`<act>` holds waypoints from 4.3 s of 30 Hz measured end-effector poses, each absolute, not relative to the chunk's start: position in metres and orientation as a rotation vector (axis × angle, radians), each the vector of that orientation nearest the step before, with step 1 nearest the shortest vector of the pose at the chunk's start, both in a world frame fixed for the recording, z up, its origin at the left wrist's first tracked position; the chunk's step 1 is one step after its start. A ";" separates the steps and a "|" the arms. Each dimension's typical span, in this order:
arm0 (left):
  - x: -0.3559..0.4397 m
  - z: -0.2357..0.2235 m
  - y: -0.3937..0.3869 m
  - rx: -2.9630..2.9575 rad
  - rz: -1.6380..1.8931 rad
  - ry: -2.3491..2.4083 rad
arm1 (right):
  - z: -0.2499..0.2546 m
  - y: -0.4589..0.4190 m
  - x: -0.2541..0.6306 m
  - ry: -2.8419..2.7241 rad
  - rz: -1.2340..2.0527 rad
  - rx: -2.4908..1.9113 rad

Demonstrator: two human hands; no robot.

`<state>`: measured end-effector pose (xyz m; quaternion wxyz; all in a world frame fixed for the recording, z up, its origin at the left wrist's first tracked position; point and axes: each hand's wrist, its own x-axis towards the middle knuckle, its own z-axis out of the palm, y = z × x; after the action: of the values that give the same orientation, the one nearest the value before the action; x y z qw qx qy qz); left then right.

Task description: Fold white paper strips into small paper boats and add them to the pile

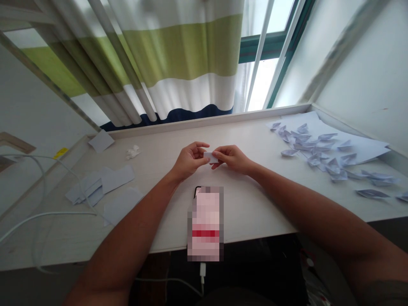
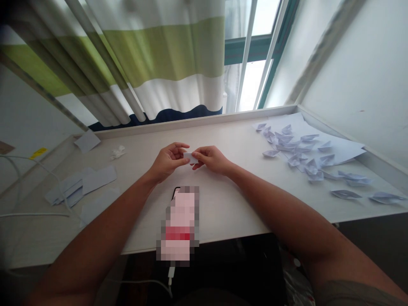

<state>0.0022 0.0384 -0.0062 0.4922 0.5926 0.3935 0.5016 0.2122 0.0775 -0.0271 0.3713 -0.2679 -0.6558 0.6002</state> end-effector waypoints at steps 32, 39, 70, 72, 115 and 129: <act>0.005 -0.011 0.037 1.558 1.090 1.095 | -0.023 0.075 0.209 -1.763 1.199 -0.737; -0.001 -0.008 0.043 1.422 1.293 1.085 | -0.026 0.079 0.213 -1.680 1.303 -0.678; 0.009 -0.009 0.035 1.430 1.125 0.904 | -0.022 0.073 0.205 -1.663 1.158 -0.699; 0.009 -0.009 0.034 1.424 1.113 0.891 | -0.021 0.073 0.206 -1.674 1.145 -0.701; 0.020 -0.012 0.034 1.261 1.390 1.114 | -0.021 0.076 0.206 -1.649 1.166 -0.768; 0.014 -0.009 0.037 1.421 1.395 1.160 | -0.019 0.072 0.205 -1.679 1.052 -0.770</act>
<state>0.0136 0.0368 -0.0092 0.4062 0.5634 0.4600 0.5531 0.2047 0.0724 -0.0187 0.4865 -0.3166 -0.6901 0.4323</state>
